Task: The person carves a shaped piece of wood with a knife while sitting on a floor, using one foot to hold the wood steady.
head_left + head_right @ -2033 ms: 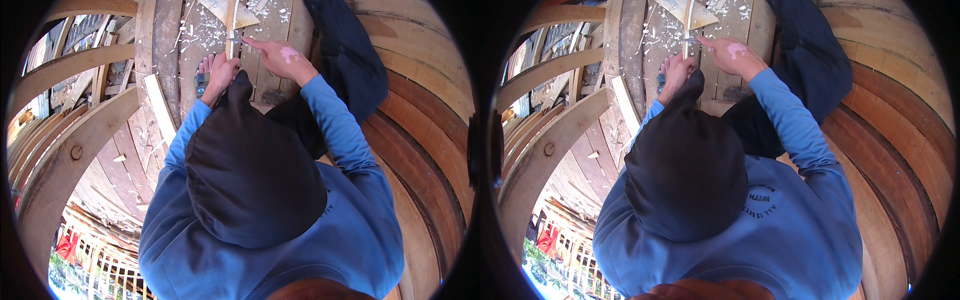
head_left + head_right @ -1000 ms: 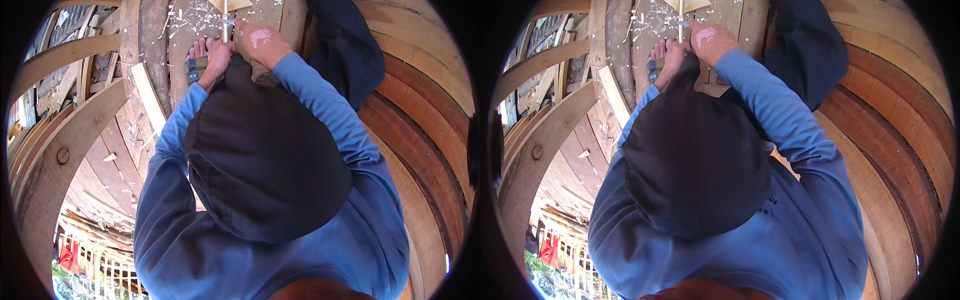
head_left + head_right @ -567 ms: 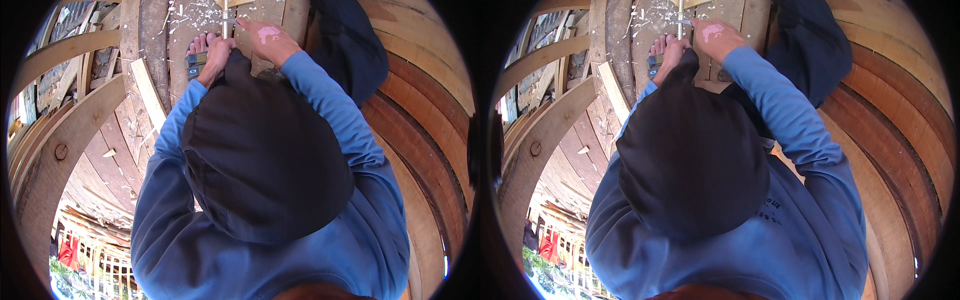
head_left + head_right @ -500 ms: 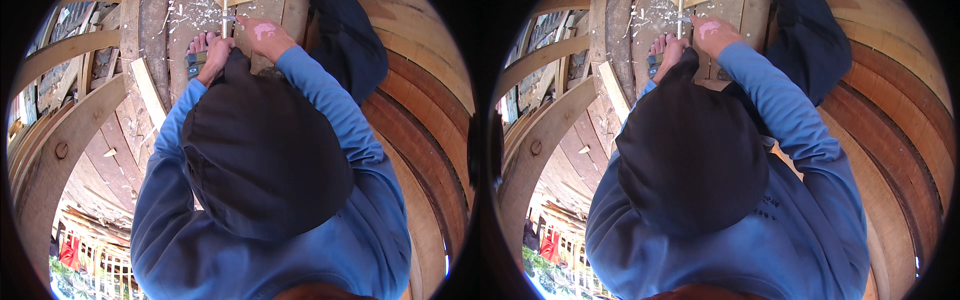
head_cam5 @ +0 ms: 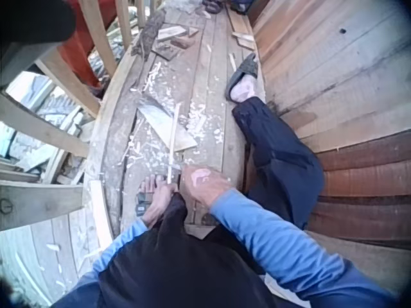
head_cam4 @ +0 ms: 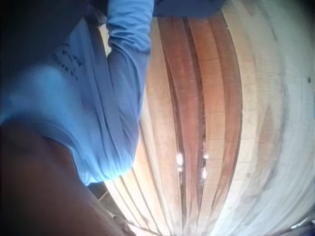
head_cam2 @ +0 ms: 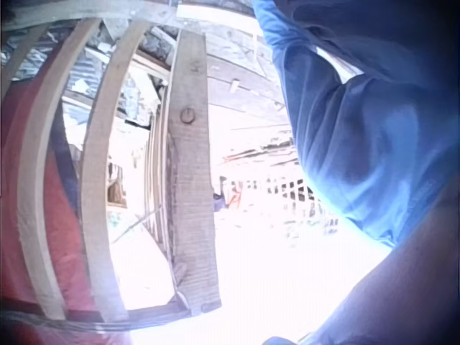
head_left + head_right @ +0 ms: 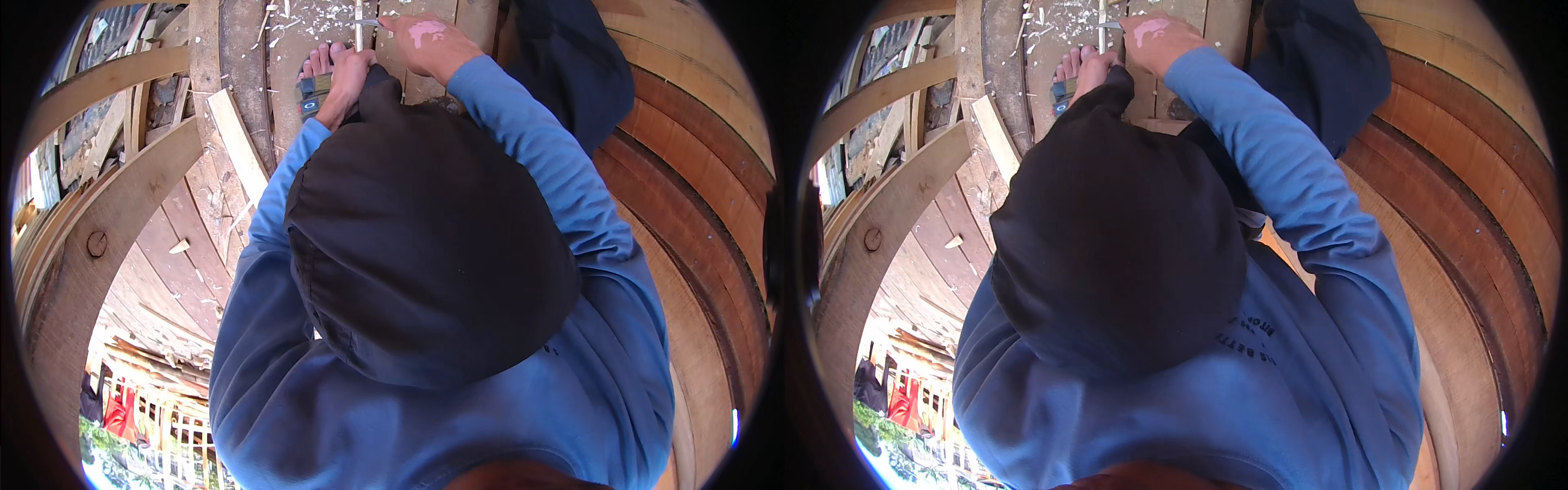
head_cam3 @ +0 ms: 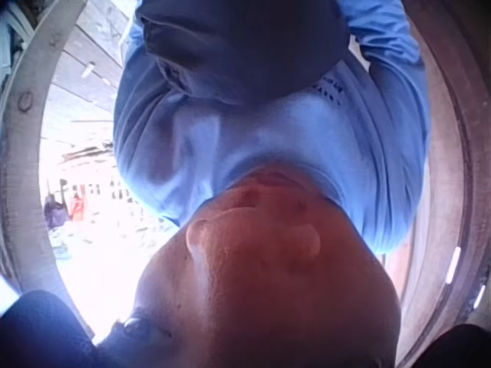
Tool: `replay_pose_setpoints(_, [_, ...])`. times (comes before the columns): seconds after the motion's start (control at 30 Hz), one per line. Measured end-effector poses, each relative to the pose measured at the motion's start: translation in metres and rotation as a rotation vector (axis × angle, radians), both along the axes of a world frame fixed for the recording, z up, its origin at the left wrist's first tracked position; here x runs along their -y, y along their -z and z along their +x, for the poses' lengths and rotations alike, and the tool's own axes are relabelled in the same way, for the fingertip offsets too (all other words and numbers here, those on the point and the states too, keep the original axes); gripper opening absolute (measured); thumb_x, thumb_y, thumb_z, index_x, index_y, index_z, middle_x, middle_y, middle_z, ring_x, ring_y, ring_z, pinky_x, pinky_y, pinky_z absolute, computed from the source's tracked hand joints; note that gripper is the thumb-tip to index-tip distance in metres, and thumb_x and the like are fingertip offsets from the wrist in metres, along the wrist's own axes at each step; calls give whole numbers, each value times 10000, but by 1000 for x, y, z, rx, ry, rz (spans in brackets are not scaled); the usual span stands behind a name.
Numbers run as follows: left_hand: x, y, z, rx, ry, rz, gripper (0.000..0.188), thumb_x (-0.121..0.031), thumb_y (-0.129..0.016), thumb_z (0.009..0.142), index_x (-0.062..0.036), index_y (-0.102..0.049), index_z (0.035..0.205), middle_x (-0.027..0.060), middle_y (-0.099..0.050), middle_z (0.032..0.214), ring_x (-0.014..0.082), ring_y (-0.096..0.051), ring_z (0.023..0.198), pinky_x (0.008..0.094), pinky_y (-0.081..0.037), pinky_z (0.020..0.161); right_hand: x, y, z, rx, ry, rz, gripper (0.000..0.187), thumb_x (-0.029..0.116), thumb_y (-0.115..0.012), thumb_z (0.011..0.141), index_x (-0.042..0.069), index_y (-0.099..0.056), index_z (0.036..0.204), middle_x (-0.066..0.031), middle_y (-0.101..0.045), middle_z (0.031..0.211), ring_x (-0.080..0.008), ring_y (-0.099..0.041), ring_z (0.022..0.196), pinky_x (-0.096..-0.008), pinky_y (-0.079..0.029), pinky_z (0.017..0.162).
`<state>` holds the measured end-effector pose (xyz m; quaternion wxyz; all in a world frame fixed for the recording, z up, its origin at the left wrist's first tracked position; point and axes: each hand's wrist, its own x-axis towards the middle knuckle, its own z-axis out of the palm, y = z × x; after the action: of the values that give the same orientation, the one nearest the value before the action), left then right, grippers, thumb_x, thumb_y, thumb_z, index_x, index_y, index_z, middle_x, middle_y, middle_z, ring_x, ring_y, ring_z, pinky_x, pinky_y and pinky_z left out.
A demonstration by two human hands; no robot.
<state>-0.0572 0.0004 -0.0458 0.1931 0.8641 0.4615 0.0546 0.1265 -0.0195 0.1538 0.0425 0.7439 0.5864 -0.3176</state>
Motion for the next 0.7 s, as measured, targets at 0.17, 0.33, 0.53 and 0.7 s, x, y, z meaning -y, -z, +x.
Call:
replay_pose_setpoints(0.17, [2,-4,-1,-65,15,101,237,-353,-615,857,-176,-551,1001,41,-531,975,242,-543,981,419,-414,796,4,-3,-15,62,93,78,389,252,-433,1000,130,-663,1289,-192,-710,1185,-404,-665,1121,-490,-517,994])
replay_pose_setpoints(0.33, [2,9,-1,-69,11,32,277,-385,-620,846,-167,-551,1002,48,-534,979,263,-545,980,425,-418,805,-1,16,-2,-24,39,47,390,244,-427,1010,93,-660,1284,-199,-702,1208,-411,-665,1120,-500,-518,990])
replay_pose_setpoints(0.53, [2,15,-3,-28,25,105,308,-407,-626,830,-162,-550,1000,47,-539,983,268,-552,961,433,-422,800,9,0,-2,-22,37,-12,405,237,-402,1020,83,-650,1300,-197,-695,1230,-398,-654,1148,-494,-506,1010])
replay_pose_setpoints(0.7, [1,42,-6,-98,16,92,297,-390,-629,831,-163,-550,1005,42,-539,979,248,-562,967,416,-436,800,8,23,-2,0,21,138,403,262,-405,1022,130,-649,1314,-193,-704,1203,-397,-664,1118,-496,-513,996])
